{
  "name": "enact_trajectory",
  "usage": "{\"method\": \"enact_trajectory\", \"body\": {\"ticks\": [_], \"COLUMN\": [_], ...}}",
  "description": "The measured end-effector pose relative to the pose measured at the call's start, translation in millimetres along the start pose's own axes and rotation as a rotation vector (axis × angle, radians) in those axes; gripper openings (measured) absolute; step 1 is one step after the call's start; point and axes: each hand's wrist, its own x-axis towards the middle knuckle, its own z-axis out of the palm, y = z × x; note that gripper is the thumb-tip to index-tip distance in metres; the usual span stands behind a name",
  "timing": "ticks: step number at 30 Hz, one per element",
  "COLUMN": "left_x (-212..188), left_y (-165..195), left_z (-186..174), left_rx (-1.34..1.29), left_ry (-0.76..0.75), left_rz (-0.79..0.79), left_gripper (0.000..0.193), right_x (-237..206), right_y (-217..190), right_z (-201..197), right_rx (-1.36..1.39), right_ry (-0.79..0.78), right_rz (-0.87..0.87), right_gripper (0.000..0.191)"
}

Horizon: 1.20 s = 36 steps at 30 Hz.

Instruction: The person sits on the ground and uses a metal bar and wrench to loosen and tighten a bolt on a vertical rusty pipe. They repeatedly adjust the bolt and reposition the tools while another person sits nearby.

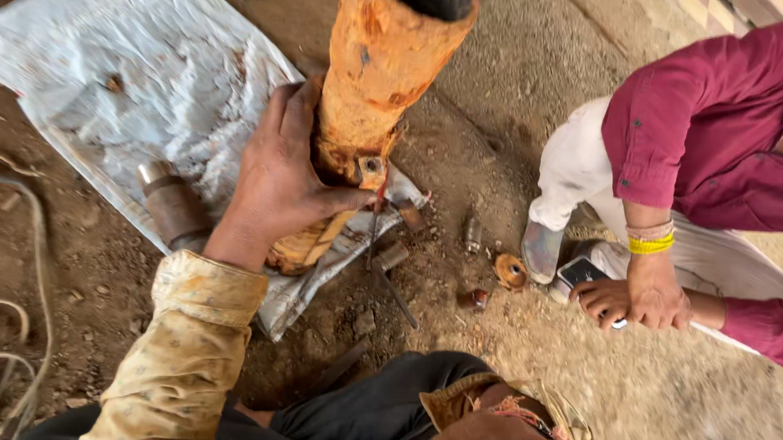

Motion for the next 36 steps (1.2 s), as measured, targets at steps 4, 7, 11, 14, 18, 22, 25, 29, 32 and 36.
{"method": "enact_trajectory", "body": {"ticks": [4,7,11,14,18,22,25,29,32,36], "left_x": [3,2,-2,-3,-6,-11,-13,-16,-18,-18], "left_y": [15,20,19,15,10,3,1,-1,-4,-7], "left_z": [-10,-12,-12,-12,-10,-8,-5,0,1,1], "left_rx": [-0.055,-0.067,-0.045,-0.048,-0.099,-0.103,-0.092,-0.09,-0.097,-0.113], "left_ry": [-0.018,0.008,0.033,0.08,0.111,0.128,0.204,0.26,0.242,0.228], "left_rz": [-0.057,-0.054,-0.026,0.039,0.046,0.027,0.042,0.024,0.005,0.003], "left_gripper": [0.127,0.127,0.123,0.121,0.119,0.119,0.119,0.118,0.116,0.115], "right_x": [27,42,30,22,32,43,42,38,37,37], "right_y": [-9,24,66,83,89,92,99,110,114,115], "right_z": [4,-20,-58,-68,-71,-76,-77,-70,-67,-70], "right_rx": [-0.394,-0.898,-0.744,-0.823,-1.034,-1.156,-1.123,-1.1,-1.133,-1.084], "right_ry": [0.129,0.458,0.701,0.644,0.575,0.504,0.524,0.574,0.583,0.647], "right_rz": [0.189,0.42,0.577,0.571,0.527,0.57,0.616,0.645,0.656,0.582], "right_gripper": [0.02,0.02,0.027,0.026,0.027,0.024,0.022,0.021,0.021,0.021]}}
